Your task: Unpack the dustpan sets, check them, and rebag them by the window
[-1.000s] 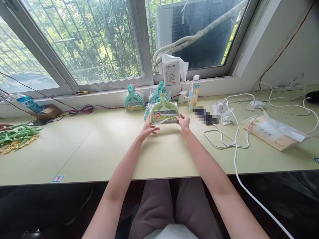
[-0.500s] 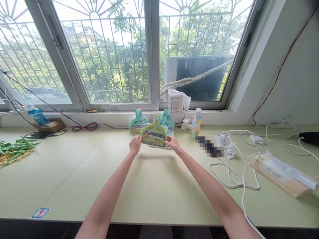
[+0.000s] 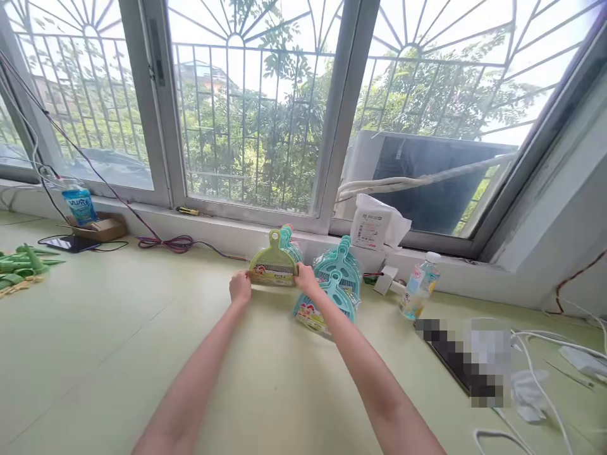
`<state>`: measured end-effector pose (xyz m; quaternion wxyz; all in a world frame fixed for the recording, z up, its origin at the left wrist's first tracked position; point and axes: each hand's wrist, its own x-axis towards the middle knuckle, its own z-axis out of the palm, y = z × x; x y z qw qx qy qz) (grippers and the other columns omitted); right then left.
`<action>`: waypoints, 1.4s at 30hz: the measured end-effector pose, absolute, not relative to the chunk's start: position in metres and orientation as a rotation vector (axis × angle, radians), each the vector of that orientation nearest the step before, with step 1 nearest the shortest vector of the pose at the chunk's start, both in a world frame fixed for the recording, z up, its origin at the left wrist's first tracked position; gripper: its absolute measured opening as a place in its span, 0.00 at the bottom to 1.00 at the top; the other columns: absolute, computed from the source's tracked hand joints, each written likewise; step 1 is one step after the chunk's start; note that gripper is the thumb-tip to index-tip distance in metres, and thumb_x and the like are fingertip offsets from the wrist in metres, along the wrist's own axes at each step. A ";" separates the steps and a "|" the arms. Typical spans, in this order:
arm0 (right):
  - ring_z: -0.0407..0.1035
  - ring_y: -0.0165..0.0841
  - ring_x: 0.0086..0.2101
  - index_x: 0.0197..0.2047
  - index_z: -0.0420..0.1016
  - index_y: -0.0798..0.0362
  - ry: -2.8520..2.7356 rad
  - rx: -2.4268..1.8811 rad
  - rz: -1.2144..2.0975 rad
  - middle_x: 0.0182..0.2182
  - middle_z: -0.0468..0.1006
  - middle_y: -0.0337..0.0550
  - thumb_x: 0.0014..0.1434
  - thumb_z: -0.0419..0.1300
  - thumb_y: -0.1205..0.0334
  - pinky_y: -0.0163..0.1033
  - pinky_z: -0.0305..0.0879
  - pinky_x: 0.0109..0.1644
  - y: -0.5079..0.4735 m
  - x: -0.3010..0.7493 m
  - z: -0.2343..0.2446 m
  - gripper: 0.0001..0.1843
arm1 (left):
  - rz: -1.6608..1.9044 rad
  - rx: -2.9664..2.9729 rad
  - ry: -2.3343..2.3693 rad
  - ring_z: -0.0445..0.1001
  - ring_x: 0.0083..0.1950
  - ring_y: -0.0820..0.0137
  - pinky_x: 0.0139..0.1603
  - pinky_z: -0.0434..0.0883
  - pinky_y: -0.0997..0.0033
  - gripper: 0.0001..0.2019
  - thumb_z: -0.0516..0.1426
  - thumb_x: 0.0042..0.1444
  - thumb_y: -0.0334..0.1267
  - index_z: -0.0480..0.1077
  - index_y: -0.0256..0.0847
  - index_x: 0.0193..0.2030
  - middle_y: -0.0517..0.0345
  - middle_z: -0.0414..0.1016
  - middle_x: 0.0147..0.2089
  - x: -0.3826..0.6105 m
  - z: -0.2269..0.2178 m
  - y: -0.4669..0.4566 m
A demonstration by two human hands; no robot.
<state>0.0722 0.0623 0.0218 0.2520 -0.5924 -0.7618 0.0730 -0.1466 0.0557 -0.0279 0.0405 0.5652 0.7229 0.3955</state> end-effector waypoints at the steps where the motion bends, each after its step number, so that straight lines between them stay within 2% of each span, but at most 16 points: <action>1: 0.72 0.38 0.37 0.44 0.70 0.56 -2.081 -1.638 0.171 0.37 0.76 0.51 0.54 0.57 0.75 0.33 0.57 0.31 0.066 0.070 0.021 0.14 | 1.228 1.731 2.209 0.74 0.47 0.56 0.45 0.68 0.62 0.16 0.48 0.62 0.35 0.77 0.38 0.44 0.42 0.76 0.46 -0.149 -0.031 0.062; 5: 0.72 0.43 0.40 0.47 0.67 0.60 -2.103 -1.795 0.061 0.40 0.75 0.58 0.58 0.56 0.74 0.36 0.61 0.34 0.071 0.070 0.013 0.13 | 1.287 1.784 2.126 0.74 0.47 0.57 0.48 0.69 0.62 0.15 0.50 0.60 0.35 0.78 0.40 0.44 0.45 0.77 0.46 -0.149 -0.042 0.081; 8: 0.73 0.42 0.41 0.48 0.67 0.62 -2.126 -1.811 0.039 0.41 0.74 0.59 0.61 0.55 0.72 0.37 0.63 0.37 0.069 0.078 0.007 0.11 | 1.351 1.784 2.072 0.75 0.47 0.57 0.50 0.69 0.61 0.14 0.51 0.59 0.34 0.78 0.40 0.44 0.45 0.77 0.47 -0.143 -0.046 0.089; 11: 0.73 0.44 0.42 0.45 0.71 0.63 -2.138 -1.825 -0.014 0.41 0.74 0.60 0.62 0.55 0.70 0.39 0.65 0.41 0.066 0.085 0.007 0.08 | 1.358 1.814 2.031 0.74 0.47 0.56 0.51 0.69 0.59 0.13 0.53 0.59 0.34 0.78 0.38 0.42 0.44 0.76 0.47 -0.136 -0.045 0.093; 17: 0.74 0.46 0.42 0.42 0.75 0.65 -2.223 -1.855 -0.085 0.41 0.75 0.65 0.62 0.54 0.72 0.42 0.68 0.42 0.067 0.087 0.021 0.10 | 1.299 1.833 2.050 0.73 0.47 0.55 0.52 0.68 0.57 0.11 0.52 0.58 0.31 0.75 0.35 0.39 0.40 0.71 0.50 -0.125 -0.034 0.102; 23: 0.74 0.42 0.41 0.43 0.74 0.63 -2.208 -1.873 -0.104 0.43 0.75 0.61 0.62 0.55 0.71 0.38 0.69 0.40 0.080 0.081 0.021 0.08 | 1.346 1.698 2.080 0.71 0.50 0.55 0.52 0.67 0.54 0.09 0.52 0.56 0.31 0.67 0.36 0.43 0.40 0.69 0.50 -0.126 -0.037 0.114; 26: 0.73 0.41 0.40 0.42 0.73 0.62 -2.192 -1.847 -0.070 0.41 0.75 0.60 0.64 0.56 0.64 0.37 0.67 0.37 0.077 0.085 0.021 0.10 | 1.323 1.591 2.031 0.69 0.52 0.55 0.55 0.66 0.53 0.05 0.53 0.56 0.33 0.65 0.38 0.40 0.43 0.70 0.45 -0.131 -0.036 0.117; 29: 0.72 0.38 0.38 0.42 0.72 0.60 -2.122 -1.678 -0.090 0.39 0.76 0.55 0.67 0.51 0.57 0.35 0.64 0.35 0.060 0.102 0.026 0.15 | 1.337 1.549 1.973 0.65 0.57 0.52 0.57 0.64 0.51 0.10 0.56 0.53 0.34 0.62 0.38 0.42 0.40 0.67 0.49 -0.132 -0.031 0.113; 32: 0.71 0.34 0.38 0.47 0.70 0.55 -1.944 -1.568 -0.226 0.42 0.76 0.49 0.68 0.44 0.65 0.33 0.60 0.34 0.027 0.134 0.031 0.14 | 1.482 1.573 1.975 0.61 0.60 0.51 0.59 0.62 0.49 0.19 0.59 0.50 0.34 0.59 0.37 0.48 0.36 0.58 0.57 -0.126 -0.028 0.092; 35: 0.71 0.33 0.38 0.45 0.70 0.51 -1.710 -1.717 -0.303 0.44 0.76 0.45 0.65 0.42 0.71 0.34 0.57 0.35 -0.012 0.177 0.030 0.17 | 1.547 1.756 1.884 0.67 0.54 0.57 0.57 0.64 0.53 0.17 0.57 0.52 0.34 0.60 0.38 0.49 0.39 0.56 0.58 -0.111 -0.030 0.055; 37: 0.71 0.35 0.39 0.43 0.70 0.51 -1.578 -1.854 -0.228 0.44 0.76 0.45 0.64 0.45 0.68 0.34 0.57 0.37 -0.034 0.204 0.023 0.14 | 1.390 1.857 1.734 0.70 0.47 0.61 0.53 0.67 0.56 0.13 0.54 0.55 0.36 0.63 0.38 0.47 0.42 0.62 0.54 -0.094 -0.033 0.029; 39: 0.71 0.37 0.40 0.46 0.69 0.51 -1.473 -1.975 -0.037 0.44 0.76 0.45 0.63 0.49 0.61 0.36 0.59 0.39 -0.051 0.223 0.010 0.11 | 1.128 1.839 1.568 0.72 0.44 0.63 0.48 0.69 0.60 0.15 0.54 0.55 0.41 0.64 0.38 0.48 0.46 0.69 0.48 -0.074 -0.034 0.009; 42: 0.72 0.39 0.43 0.57 0.60 0.53 -1.269 -1.992 0.417 0.44 0.77 0.47 0.62 0.52 0.53 0.38 0.62 0.42 -0.068 0.234 -0.012 0.23 | 0.915 1.670 1.398 0.73 0.39 0.66 0.37 0.70 0.68 0.21 0.54 0.55 0.49 0.65 0.39 0.52 0.49 0.73 0.44 -0.042 -0.029 -0.008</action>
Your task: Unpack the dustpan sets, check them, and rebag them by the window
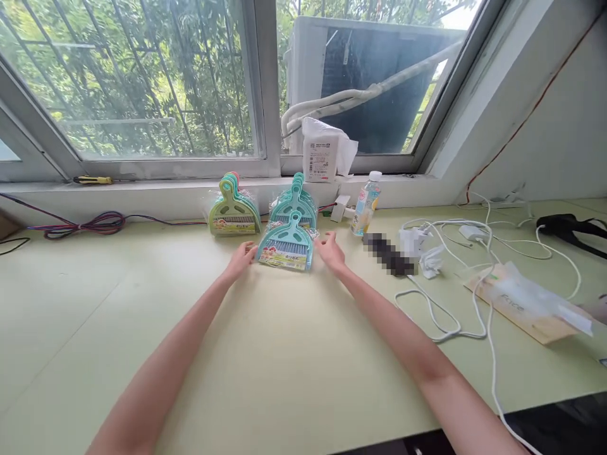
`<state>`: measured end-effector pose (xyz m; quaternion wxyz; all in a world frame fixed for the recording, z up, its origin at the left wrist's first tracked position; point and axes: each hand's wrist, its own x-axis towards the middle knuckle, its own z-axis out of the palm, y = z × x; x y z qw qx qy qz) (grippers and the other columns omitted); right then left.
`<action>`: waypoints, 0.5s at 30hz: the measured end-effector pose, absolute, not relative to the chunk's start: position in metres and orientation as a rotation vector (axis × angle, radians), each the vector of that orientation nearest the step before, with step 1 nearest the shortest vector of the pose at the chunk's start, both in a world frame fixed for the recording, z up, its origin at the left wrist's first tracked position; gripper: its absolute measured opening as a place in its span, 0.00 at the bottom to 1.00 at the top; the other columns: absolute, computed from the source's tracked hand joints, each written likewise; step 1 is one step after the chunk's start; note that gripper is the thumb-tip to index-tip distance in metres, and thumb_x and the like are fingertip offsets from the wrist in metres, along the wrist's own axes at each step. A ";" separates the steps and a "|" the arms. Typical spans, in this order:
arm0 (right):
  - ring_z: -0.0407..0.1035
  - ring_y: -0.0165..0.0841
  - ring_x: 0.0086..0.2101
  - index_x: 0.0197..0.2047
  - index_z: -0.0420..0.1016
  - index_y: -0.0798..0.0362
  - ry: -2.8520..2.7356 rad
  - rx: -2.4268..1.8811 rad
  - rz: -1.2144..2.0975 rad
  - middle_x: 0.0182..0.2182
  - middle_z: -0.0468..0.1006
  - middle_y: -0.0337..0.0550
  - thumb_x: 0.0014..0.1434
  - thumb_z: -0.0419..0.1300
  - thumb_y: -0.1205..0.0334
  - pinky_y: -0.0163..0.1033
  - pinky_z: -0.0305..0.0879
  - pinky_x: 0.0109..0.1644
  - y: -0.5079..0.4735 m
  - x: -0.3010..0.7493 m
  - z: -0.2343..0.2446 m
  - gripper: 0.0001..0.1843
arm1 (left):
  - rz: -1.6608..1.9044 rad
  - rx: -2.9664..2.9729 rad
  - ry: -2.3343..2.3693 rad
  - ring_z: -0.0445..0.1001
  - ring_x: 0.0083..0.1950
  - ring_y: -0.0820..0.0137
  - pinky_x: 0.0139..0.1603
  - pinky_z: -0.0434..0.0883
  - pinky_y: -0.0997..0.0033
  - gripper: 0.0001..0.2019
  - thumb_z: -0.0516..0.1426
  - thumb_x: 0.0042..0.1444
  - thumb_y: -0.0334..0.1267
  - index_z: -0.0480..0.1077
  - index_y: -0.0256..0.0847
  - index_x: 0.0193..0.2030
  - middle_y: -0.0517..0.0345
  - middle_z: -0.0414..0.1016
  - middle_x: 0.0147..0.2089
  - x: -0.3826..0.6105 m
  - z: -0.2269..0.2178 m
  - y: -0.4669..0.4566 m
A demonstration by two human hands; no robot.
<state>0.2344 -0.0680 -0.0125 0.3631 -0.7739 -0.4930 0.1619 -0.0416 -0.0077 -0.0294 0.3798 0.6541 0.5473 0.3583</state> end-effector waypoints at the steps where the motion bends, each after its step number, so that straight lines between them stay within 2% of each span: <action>1: 0.72 0.38 0.44 0.60 0.57 0.54 -1.216 -1.935 0.538 0.46 0.77 0.49 0.62 0.53 0.54 0.37 0.63 0.43 -0.073 0.234 -0.019 0.25 | 0.875 1.592 1.373 0.73 0.36 0.67 0.32 0.68 0.71 0.23 0.54 0.54 0.52 0.66 0.39 0.51 0.50 0.74 0.42 -0.032 -0.027 -0.011; 3: 0.70 0.35 0.48 0.60 0.57 0.53 -1.166 -1.805 0.632 0.51 0.74 0.49 0.58 0.56 0.62 0.36 0.64 0.46 -0.082 0.231 -0.031 0.27 | 0.736 1.452 1.325 0.72 0.27 0.69 0.23 0.62 0.74 0.25 0.54 0.53 0.57 0.69 0.37 0.46 0.50 0.75 0.35 -0.015 -0.021 -0.021; 6: 0.69 0.34 0.49 0.57 0.61 0.51 -1.154 -1.631 0.659 0.52 0.73 0.47 0.53 0.57 0.71 0.37 0.64 0.50 -0.103 0.230 -0.039 0.27 | 0.526 1.437 1.199 0.71 0.22 0.69 0.20 0.59 0.75 0.26 0.58 0.46 0.61 0.72 0.37 0.37 0.51 0.75 0.26 0.000 -0.013 -0.047; 8: 0.70 0.33 0.48 0.57 0.62 0.51 -1.165 -1.494 0.657 0.51 0.73 0.48 0.53 0.56 0.71 0.37 0.65 0.50 -0.119 0.233 -0.038 0.27 | 0.563 1.488 1.111 0.73 0.25 0.68 0.22 0.62 0.75 0.25 0.61 0.44 0.59 0.73 0.38 0.39 0.52 0.77 0.30 0.004 -0.007 -0.070; 12: 0.70 0.32 0.47 0.60 0.55 0.52 -1.284 -1.265 0.582 0.52 0.72 0.50 0.58 0.53 0.70 0.36 0.67 0.49 -0.155 0.241 -0.025 0.27 | 0.731 1.455 1.016 0.76 0.41 0.64 0.34 0.70 0.72 0.27 0.63 0.45 0.52 0.70 0.41 0.51 0.51 0.78 0.44 0.010 0.006 -0.113; 15: 0.64 0.35 0.55 0.59 0.56 0.53 -1.359 -1.285 0.280 0.56 0.69 0.52 0.61 0.52 0.69 0.40 0.62 0.55 -0.184 0.240 -0.016 0.23 | 0.808 1.367 0.936 0.76 0.44 0.63 0.39 0.72 0.70 0.29 0.65 0.45 0.49 0.67 0.42 0.53 0.52 0.77 0.45 0.015 0.005 -0.129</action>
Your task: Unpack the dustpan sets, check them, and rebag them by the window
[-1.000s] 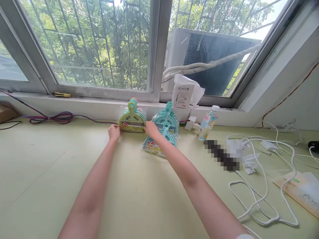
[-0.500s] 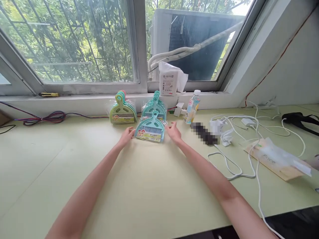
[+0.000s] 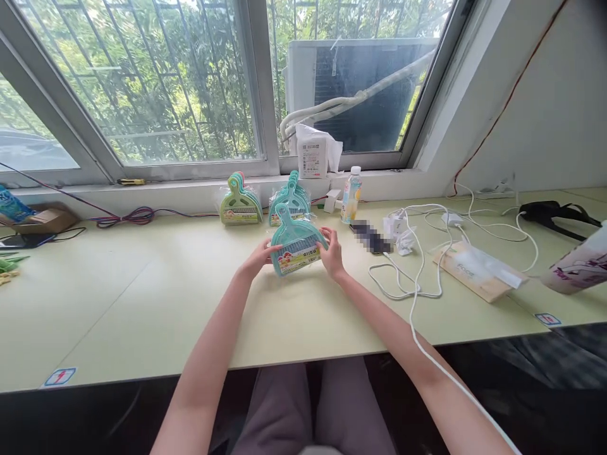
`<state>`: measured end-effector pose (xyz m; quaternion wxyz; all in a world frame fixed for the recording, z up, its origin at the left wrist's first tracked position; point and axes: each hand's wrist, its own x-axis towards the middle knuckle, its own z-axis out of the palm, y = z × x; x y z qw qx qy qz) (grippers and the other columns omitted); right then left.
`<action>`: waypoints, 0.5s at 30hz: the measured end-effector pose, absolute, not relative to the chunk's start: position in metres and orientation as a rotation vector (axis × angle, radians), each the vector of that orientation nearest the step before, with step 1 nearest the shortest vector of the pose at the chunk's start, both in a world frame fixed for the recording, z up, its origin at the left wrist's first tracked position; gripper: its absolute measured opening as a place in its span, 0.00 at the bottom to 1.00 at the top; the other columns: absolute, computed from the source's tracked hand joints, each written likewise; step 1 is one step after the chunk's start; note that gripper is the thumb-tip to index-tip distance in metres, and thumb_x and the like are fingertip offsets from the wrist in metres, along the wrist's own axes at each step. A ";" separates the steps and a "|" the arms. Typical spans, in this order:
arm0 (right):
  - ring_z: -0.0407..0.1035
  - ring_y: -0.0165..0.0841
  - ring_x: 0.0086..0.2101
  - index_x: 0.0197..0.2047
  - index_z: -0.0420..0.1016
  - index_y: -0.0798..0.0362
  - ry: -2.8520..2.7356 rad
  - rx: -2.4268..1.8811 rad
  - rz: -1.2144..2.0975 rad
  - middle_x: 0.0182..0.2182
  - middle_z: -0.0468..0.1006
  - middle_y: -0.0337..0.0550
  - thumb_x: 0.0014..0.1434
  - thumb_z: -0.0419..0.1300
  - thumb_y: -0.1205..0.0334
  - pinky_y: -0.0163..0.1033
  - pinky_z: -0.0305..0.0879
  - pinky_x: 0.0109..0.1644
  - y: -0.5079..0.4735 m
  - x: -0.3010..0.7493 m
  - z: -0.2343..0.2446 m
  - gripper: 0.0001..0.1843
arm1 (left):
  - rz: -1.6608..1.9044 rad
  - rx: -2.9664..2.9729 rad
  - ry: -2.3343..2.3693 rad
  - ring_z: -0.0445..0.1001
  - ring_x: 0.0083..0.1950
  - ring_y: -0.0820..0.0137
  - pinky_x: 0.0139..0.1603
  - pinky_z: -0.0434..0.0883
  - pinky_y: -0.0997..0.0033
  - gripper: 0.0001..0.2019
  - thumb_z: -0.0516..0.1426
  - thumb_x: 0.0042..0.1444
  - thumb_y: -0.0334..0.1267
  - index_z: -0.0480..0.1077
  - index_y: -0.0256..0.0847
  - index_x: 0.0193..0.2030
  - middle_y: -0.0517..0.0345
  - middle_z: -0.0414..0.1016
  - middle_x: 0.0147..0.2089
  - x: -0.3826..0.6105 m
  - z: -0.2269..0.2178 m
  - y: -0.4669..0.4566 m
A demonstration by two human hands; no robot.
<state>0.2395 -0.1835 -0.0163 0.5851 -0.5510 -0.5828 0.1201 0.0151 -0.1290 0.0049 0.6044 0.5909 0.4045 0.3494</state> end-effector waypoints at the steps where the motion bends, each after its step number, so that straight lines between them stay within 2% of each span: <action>1: 0.61 0.36 0.57 0.58 0.59 0.53 -1.373 -1.331 0.150 0.57 0.68 0.53 0.61 0.52 0.69 0.42 0.59 0.57 -0.192 0.238 -0.014 0.21 | 0.844 1.324 0.923 0.77 0.43 0.64 0.39 0.72 0.70 0.29 0.66 0.44 0.48 0.66 0.41 0.53 0.52 0.77 0.45 0.017 0.001 -0.131; 3: 0.62 0.39 0.56 0.53 0.64 0.53 -1.481 -1.402 -0.009 0.55 0.69 0.53 0.63 0.53 0.66 0.43 0.57 0.59 -0.204 0.234 -0.013 0.14 | 0.936 1.217 0.947 0.77 0.40 0.67 0.37 0.72 0.70 0.29 0.67 0.43 0.45 0.66 0.40 0.51 0.53 0.77 0.44 0.020 -0.009 -0.133; 5: 0.69 0.38 0.48 0.46 0.70 0.53 -1.684 -1.424 0.038 0.45 0.76 0.50 0.65 0.53 0.62 0.41 0.60 0.53 -0.208 0.230 -0.013 0.09 | 1.031 1.096 1.001 0.77 0.35 0.69 0.35 0.73 0.70 0.26 0.67 0.42 0.43 0.66 0.39 0.48 0.53 0.77 0.41 0.020 -0.018 -0.133; 7: 0.72 0.36 0.35 0.36 0.73 0.53 -1.787 -1.430 0.231 0.31 0.77 0.46 0.66 0.51 0.56 0.37 0.64 0.44 -0.205 0.227 -0.015 0.14 | 1.104 1.002 1.022 0.76 0.32 0.71 0.34 0.73 0.71 0.23 0.66 0.42 0.41 0.67 0.38 0.45 0.54 0.77 0.39 0.018 -0.024 -0.130; 9: 0.69 0.32 0.24 0.29 0.73 0.54 -1.696 -1.434 0.477 0.23 0.74 0.42 0.66 0.50 0.50 0.35 0.64 0.35 -0.198 0.224 -0.018 0.21 | 1.144 0.969 1.004 0.76 0.32 0.71 0.34 0.73 0.72 0.20 0.66 0.43 0.41 0.68 0.37 0.43 0.53 0.77 0.37 0.015 -0.025 -0.127; 10: 0.67 0.30 0.21 0.28 0.73 0.54 -1.607 -1.414 0.605 0.22 0.73 0.41 0.65 0.51 0.48 0.34 0.63 0.31 -0.195 0.223 -0.020 0.22 | 1.153 0.972 0.993 0.76 0.32 0.71 0.35 0.73 0.72 0.20 0.66 0.43 0.41 0.68 0.38 0.42 0.53 0.77 0.37 0.014 -0.024 -0.126; 12: 0.63 0.28 0.18 0.34 0.74 0.55 -1.391 -1.334 0.833 0.21 0.72 0.38 0.61 0.54 0.46 0.33 0.61 0.26 -0.191 0.220 -0.022 0.20 | 1.148 1.005 0.978 0.76 0.34 0.70 0.36 0.73 0.71 0.20 0.66 0.43 0.43 0.68 0.38 0.42 0.53 0.77 0.38 0.014 -0.023 -0.126; 15: 0.67 0.28 0.23 0.45 0.71 0.56 -1.080 -1.219 0.998 0.26 0.75 0.39 0.55 0.61 0.50 0.32 0.64 0.29 -0.190 0.217 -0.025 0.20 | 1.085 1.080 0.940 0.77 0.39 0.67 0.40 0.74 0.68 0.21 0.65 0.44 0.46 0.69 0.40 0.44 0.53 0.78 0.40 0.020 -0.021 -0.129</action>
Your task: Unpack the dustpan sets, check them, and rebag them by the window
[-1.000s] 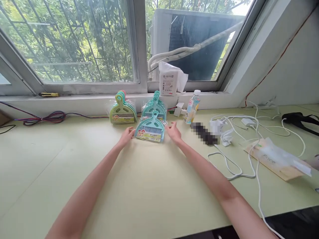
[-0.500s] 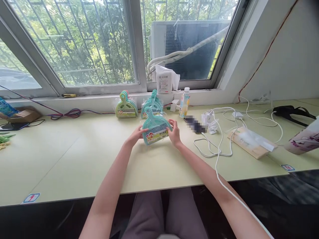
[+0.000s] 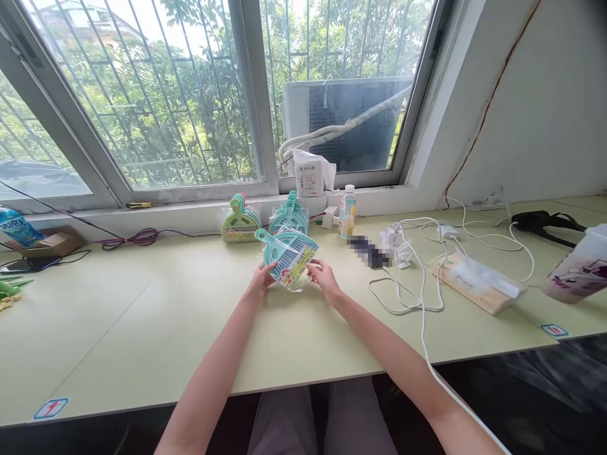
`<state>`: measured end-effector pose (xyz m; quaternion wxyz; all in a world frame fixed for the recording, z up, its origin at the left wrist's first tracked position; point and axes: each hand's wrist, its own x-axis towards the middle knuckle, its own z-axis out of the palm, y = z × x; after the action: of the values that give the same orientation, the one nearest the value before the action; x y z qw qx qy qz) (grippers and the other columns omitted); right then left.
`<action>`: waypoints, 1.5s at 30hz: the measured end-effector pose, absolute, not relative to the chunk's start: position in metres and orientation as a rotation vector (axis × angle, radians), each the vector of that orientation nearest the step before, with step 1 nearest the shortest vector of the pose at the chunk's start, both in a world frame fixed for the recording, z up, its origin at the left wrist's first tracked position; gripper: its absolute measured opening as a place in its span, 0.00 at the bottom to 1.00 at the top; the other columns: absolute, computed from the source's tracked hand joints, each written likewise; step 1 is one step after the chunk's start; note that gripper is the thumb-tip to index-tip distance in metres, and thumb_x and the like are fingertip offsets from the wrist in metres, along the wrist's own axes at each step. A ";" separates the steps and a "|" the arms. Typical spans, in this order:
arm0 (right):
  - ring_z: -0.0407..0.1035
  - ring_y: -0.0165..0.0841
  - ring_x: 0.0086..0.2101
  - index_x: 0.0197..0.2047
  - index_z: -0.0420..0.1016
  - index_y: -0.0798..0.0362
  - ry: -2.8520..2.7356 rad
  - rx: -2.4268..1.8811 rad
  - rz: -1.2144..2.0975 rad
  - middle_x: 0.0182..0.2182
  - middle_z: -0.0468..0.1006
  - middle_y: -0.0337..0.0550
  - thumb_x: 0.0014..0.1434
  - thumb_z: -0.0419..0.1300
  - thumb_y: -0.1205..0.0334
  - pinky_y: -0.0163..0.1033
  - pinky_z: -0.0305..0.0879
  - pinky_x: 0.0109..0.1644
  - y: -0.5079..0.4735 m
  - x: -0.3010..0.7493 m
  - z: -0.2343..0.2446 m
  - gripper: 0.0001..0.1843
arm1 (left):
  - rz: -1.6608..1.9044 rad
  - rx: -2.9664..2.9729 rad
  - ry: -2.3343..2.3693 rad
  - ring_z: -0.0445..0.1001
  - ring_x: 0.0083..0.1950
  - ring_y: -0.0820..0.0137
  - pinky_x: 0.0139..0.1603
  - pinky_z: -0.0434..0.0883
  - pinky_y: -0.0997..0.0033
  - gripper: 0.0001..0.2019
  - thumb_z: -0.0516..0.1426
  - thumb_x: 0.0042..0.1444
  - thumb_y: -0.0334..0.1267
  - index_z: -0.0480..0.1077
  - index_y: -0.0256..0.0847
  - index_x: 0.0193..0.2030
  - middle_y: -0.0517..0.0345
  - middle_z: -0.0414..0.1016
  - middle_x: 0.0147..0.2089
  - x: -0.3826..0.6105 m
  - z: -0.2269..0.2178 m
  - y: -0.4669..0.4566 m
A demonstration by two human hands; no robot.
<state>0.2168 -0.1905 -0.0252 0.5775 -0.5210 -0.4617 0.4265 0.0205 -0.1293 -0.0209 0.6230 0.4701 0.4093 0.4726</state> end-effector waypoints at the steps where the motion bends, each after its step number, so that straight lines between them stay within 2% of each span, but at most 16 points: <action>1: 0.69 0.28 0.27 0.45 0.70 0.55 -1.025 -1.191 1.011 0.29 0.76 0.41 0.54 0.62 0.51 0.32 0.66 0.32 -0.191 0.216 -0.026 0.20 | 1.061 1.107 0.919 0.77 0.41 0.66 0.41 0.74 0.68 0.22 0.64 0.45 0.47 0.68 0.41 0.46 0.53 0.78 0.42 0.023 -0.020 -0.131; 5: 0.72 0.31 0.42 0.39 0.70 0.55 -0.885 -1.169 1.004 0.42 0.77 0.47 0.54 0.62 0.60 0.35 0.68 0.47 -0.192 0.214 -0.028 0.10 | 0.924 1.234 0.770 0.75 0.50 0.62 0.49 0.72 0.63 0.25 0.58 0.51 0.54 0.68 0.44 0.53 0.52 0.76 0.50 0.026 -0.013 -0.139; 8: 0.74 0.31 0.39 0.41 0.66 0.54 -0.757 -1.167 1.092 0.42 0.78 0.48 0.56 0.60 0.66 0.38 0.72 0.46 -0.193 0.217 -0.024 0.09 | 0.826 1.313 0.698 0.73 0.55 0.60 0.53 0.70 0.62 0.26 0.55 0.54 0.58 0.71 0.43 0.52 0.51 0.76 0.52 0.020 -0.010 -0.137; 12: 0.76 0.32 0.31 0.46 0.64 0.54 -0.778 -1.144 1.142 0.37 0.80 0.45 0.56 0.62 0.70 0.41 0.76 0.40 -0.197 0.224 -0.012 0.15 | 0.860 1.313 0.795 0.76 0.49 0.61 0.50 0.71 0.62 0.26 0.60 0.49 0.58 0.74 0.38 0.46 0.48 0.78 0.45 0.009 -0.013 -0.129; 16: 0.77 0.34 0.32 0.46 0.68 0.56 -0.771 -1.112 1.149 0.35 0.81 0.46 0.55 0.63 0.72 0.42 0.78 0.39 -0.199 0.233 -0.001 0.16 | 0.929 1.228 0.912 0.78 0.39 0.65 0.43 0.74 0.65 0.27 0.67 0.42 0.52 0.73 0.38 0.46 0.50 0.78 0.41 0.001 -0.016 -0.122; 21: 0.78 0.37 0.31 0.47 0.70 0.57 -0.878 -1.085 1.181 0.34 0.82 0.48 0.52 0.67 0.70 0.41 0.78 0.34 -0.199 0.241 0.008 0.19 | 1.107 1.112 1.034 0.78 0.36 0.70 0.42 0.73 0.70 0.23 0.71 0.35 0.46 0.75 0.38 0.39 0.50 0.79 0.44 -0.013 -0.013 -0.115; 27: 0.77 0.36 0.29 0.48 0.71 0.57 -0.937 -1.085 1.235 0.32 0.82 0.47 0.51 0.68 0.71 0.38 0.77 0.30 -0.199 0.243 0.008 0.20 | 1.084 1.341 1.252 0.77 0.46 0.60 0.45 0.71 0.66 0.25 0.67 0.40 0.54 0.74 0.38 0.40 0.44 0.77 0.48 -0.033 -0.004 -0.113; 29: 0.77 0.35 0.29 0.48 0.71 0.58 -0.965 -1.088 1.225 0.31 0.82 0.46 0.50 0.69 0.71 0.37 0.77 0.29 -0.198 0.246 0.008 0.21 | 1.092 1.446 1.339 0.73 0.54 0.57 0.50 0.70 0.62 0.27 0.63 0.46 0.57 0.73 0.39 0.46 0.43 0.73 0.55 -0.037 -0.001 -0.113; 32: 0.77 0.35 0.28 0.49 0.72 0.58 -1.053 -1.111 1.251 0.30 0.82 0.46 0.49 0.69 0.71 0.35 0.76 0.26 -0.198 0.251 0.009 0.23 | 1.279 1.598 1.489 0.65 0.63 0.58 0.57 0.65 0.60 0.31 0.53 0.56 0.59 0.63 0.42 0.60 0.44 0.66 0.63 -0.036 0.002 -0.115; 33: 0.77 0.35 0.28 0.49 0.72 0.58 -1.093 -1.114 1.274 0.30 0.82 0.46 0.48 0.69 0.71 0.35 0.75 0.25 -0.198 0.251 0.008 0.24 | 1.298 1.663 1.486 0.64 0.63 0.58 0.58 0.64 0.60 0.31 0.52 0.57 0.59 0.61 0.43 0.62 0.45 0.66 0.63 -0.034 0.003 -0.115; 35: 0.76 0.34 0.27 0.49 0.73 0.59 -1.176 -1.114 1.331 0.29 0.82 0.46 0.48 0.69 0.71 0.33 0.74 0.23 -0.199 0.249 0.007 0.24 | 1.198 1.815 1.400 0.68 0.60 0.58 0.56 0.66 0.60 0.30 0.55 0.55 0.58 0.65 0.41 0.60 0.45 0.73 0.56 -0.028 0.003 -0.115; 38: 0.76 0.34 0.28 0.50 0.74 0.58 -1.246 -1.110 1.383 0.29 0.82 0.46 0.48 0.69 0.71 0.33 0.74 0.24 -0.199 0.245 0.005 0.24 | 1.118 1.899 1.314 0.76 0.48 0.58 0.51 0.70 0.61 0.21 0.61 0.49 0.53 0.74 0.39 0.44 0.48 0.80 0.39 -0.022 0.001 -0.113; 40: 0.77 0.36 0.29 0.49 0.74 0.58 -1.233 -1.119 1.371 0.29 0.82 0.46 0.47 0.70 0.70 0.34 0.75 0.25 -0.197 0.249 0.005 0.24 | 1.244 1.795 1.389 0.78 0.43 0.60 0.50 0.71 0.62 0.15 0.63 0.47 0.48 0.74 0.39 0.37 0.50 0.79 0.35 -0.028 0.000 -0.110; 42: 0.77 0.37 0.29 0.49 0.74 0.58 -1.176 -1.139 1.328 0.29 0.82 0.47 0.46 0.71 0.69 0.35 0.75 0.25 -0.195 0.257 0.005 0.25 | 1.374 1.624 1.628 0.77 0.43 0.61 0.52 0.70 0.60 0.11 0.62 0.49 0.43 0.73 0.39 0.36 0.50 0.79 0.37 -0.044 -0.002 -0.108; 43: 0.77 0.37 0.29 0.49 0.74 0.58 -1.139 -1.147 1.299 0.29 0.82 0.47 0.46 0.71 0.69 0.36 0.76 0.26 -0.194 0.262 0.005 0.25 | 1.416 1.535 1.823 0.76 0.47 0.60 0.55 0.67 0.57 0.10 0.61 0.50 0.41 0.72 0.39 0.37 0.49 0.78 0.41 -0.054 -0.002 -0.109; 45: 0.77 0.36 0.29 0.48 0.73 0.58 -1.064 -1.135 1.230 0.30 0.82 0.46 0.46 0.71 0.69 0.37 0.77 0.29 -0.192 0.270 0.004 0.25 | 1.470 1.334 2.270 0.68 0.59 0.54 0.63 0.56 0.44 0.17 0.61 0.51 0.37 0.69 0.38 0.47 0.44 0.73 0.53 -0.074 0.001 -0.112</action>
<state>0.2701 -0.1921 0.0044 0.5471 -0.4790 -0.4492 0.5191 -0.0736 -0.1124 0.0014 0.0629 0.4415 0.7512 0.4866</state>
